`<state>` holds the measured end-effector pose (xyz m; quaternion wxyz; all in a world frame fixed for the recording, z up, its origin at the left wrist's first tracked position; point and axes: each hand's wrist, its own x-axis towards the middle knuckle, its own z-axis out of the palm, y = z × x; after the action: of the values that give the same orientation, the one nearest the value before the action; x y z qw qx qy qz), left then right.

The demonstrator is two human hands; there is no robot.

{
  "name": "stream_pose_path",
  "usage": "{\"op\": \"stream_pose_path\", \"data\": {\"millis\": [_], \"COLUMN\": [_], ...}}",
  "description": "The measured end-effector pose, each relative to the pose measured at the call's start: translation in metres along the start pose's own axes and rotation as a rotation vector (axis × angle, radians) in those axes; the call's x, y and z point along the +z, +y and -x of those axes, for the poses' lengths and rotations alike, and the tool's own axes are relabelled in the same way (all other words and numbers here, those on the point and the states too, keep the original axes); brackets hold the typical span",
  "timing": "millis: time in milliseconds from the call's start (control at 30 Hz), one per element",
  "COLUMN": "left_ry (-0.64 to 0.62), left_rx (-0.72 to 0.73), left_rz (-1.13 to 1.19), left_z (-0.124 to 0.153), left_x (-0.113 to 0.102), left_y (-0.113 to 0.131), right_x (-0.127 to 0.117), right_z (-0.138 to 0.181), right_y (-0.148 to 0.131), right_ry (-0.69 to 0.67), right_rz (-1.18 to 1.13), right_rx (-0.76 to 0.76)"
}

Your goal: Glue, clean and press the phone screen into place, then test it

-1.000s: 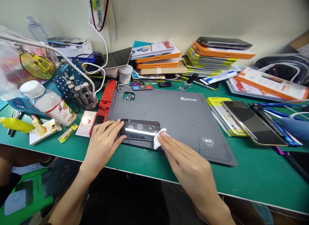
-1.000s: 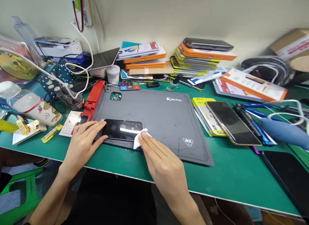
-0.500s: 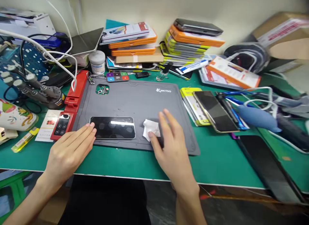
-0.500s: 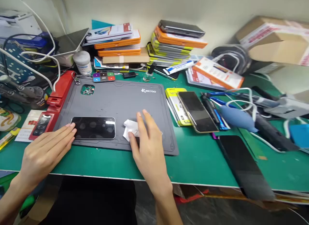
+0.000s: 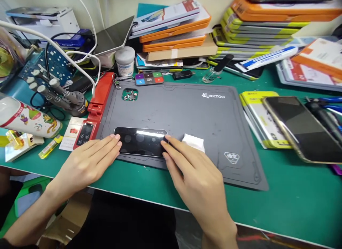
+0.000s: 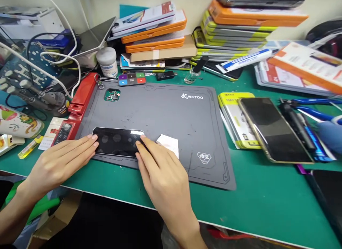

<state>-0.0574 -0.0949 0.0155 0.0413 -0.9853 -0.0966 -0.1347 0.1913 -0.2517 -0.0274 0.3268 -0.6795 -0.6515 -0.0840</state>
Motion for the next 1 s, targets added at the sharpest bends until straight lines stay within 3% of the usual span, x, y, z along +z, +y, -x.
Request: {"op": "stream_pose_path", "data": {"millis": [233,400,600,833,1000], "left_ry": [0.058,0.100,-0.021,-0.107,-0.093], "left_rx": [0.085,0.049,-0.014,0.052,0.065], "left_rz": [-0.070,0.032,0.149,-0.036,-0.062], "left_z": [-0.004,-0.002,-0.003,0.001,0.001], "left_x": [0.003,0.005,-0.010,-0.016,-0.016], "left_y": [0.000,-0.005,-0.012,-0.015,-0.013], "right_x": [0.001,0.003,0.003,0.006,0.009], "right_z": [0.008,0.005,0.007,0.010,0.010], "right_y": [0.001,0.000,0.002,0.005,0.006], "right_ry": [-0.049,-0.018,-0.019,0.000,0.023], "right_rz": [0.065,0.072,0.050,0.018,-0.007], "right_rx": [-0.071,-0.084,-0.074,-0.083,-0.093]}}
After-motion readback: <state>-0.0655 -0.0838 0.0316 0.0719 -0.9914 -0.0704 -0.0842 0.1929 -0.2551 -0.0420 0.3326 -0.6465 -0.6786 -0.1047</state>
